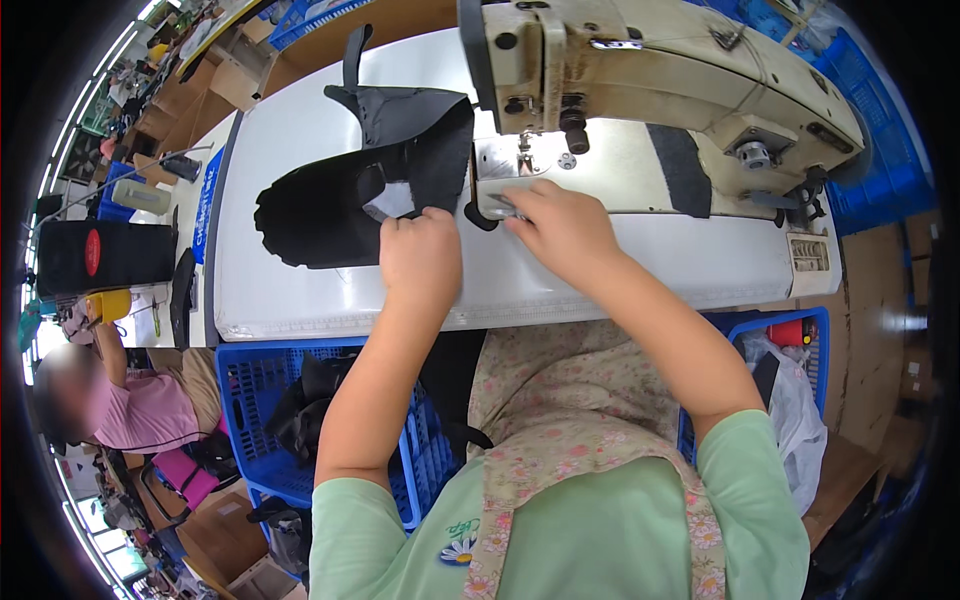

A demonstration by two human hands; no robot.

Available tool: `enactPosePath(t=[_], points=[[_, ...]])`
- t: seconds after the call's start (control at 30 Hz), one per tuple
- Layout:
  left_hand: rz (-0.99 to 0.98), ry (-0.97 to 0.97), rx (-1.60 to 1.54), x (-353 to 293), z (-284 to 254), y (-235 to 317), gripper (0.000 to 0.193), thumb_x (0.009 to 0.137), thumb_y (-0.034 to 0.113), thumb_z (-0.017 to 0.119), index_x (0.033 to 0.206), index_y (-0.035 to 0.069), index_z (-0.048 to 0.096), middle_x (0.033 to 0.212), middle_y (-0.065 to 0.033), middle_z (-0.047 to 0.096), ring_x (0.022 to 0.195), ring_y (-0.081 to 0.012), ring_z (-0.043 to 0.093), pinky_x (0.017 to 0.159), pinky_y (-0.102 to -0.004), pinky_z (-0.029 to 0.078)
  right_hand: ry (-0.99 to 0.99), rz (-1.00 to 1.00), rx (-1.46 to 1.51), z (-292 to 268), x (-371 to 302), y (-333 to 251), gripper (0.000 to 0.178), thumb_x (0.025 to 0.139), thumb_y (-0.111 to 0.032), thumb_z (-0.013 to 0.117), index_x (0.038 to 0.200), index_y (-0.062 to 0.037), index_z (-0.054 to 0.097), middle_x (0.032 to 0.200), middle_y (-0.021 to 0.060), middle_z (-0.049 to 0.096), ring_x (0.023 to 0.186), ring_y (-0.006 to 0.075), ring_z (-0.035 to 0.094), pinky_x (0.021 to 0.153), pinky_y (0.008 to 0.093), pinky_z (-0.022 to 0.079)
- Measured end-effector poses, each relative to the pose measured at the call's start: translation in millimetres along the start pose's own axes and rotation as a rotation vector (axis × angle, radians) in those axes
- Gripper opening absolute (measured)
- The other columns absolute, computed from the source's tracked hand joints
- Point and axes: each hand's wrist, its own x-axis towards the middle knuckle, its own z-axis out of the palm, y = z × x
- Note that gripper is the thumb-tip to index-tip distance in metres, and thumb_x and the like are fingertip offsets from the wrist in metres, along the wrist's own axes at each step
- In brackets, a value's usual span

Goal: The person sews shoe upper pieces using a sewing machine, trims excess thread with thread snips, and retrieves another shoe component from a basket. The person then aligns the pieces, cuts threads with the snips, and stitches the fabric parts together using the sewing machine.

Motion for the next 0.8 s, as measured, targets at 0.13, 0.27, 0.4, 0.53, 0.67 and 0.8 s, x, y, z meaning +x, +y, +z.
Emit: enactPosePath(t=[0.13,0.27,0.4,0.53,0.67,0.8], points=[[0.001,0.016,0.004,-1,5,1,0.014,0.072,0.009,0.061,0.084,0.002,0.064,0.064,-0.0067,0.065,0.061,-0.0217,0.064,0.067,-0.0312,0.045,-0.022,-0.018,-0.113,25,22,-8,0.011,0.081,-0.016,0.063,0.087,-0.0071,0.062,0.076,0.0098,0.059,0.072,0.0286,0.064,0.061,0.0412,0.050],[-0.027,-0.133,-0.028,0,5,3,0.028,0.076,0.012,0.062,0.100,-0.002,0.066,0.071,-0.0073,0.068,0.067,-0.0208,0.066,0.076,-0.0339,0.045,-0.044,-0.028,-0.208,43,28,-6,0.010,0.077,-0.008,0.059,0.086,-0.0064,0.062,0.078,0.0112,0.060,0.071,0.0289,0.064,0.060,0.0409,0.050],[-0.013,-0.111,-0.027,2,9,6,0.026,0.076,0.011,0.062,0.098,-0.003,0.067,0.068,-0.0079,0.067,0.064,-0.0212,0.065,0.074,-0.0350,0.045,-0.048,-0.047,-0.210,45,33,-4,0.013,0.076,-0.004,0.056,0.086,-0.0062,0.063,0.080,0.0109,0.062,0.071,0.0299,0.064,0.061,0.0405,0.050],[-0.004,-0.134,-0.011,3,5,2,0.029,0.075,0.011,0.063,0.100,-0.002,0.066,0.068,-0.0065,0.067,0.064,-0.0199,0.065,0.072,-0.0353,0.044,-0.103,-0.021,-0.208,36,33,-6,0.008,0.077,-0.006,0.057,0.082,-0.0072,0.063,0.081,0.0102,0.062,0.072,0.0296,0.064,0.063,0.0402,0.050],[0.040,-0.010,-0.245,-13,-25,-37,0.038,0.076,0.008,0.060,0.113,0.006,0.066,0.064,-0.0075,0.062,0.062,-0.0248,0.062,0.067,-0.0365,0.045,-0.083,0.078,0.008,-15,9,-24,0.016,0.081,-0.018,0.065,0.093,-0.0068,0.067,0.081,0.0085,0.063,0.074,0.0256,0.064,0.065,0.0369,0.050],[0.076,-0.156,-0.518,-49,-72,-68,0.045,0.079,0.001,0.057,0.122,0.013,0.064,0.063,-0.0129,0.056,0.063,-0.0311,0.057,0.066,-0.0401,0.045,-0.061,0.311,0.669,-45,-16,-31,0.033,0.082,-0.019,0.073,0.113,-0.0070,0.067,0.087,0.0029,0.064,0.073,0.0131,0.059,0.067,0.0260,0.048]])
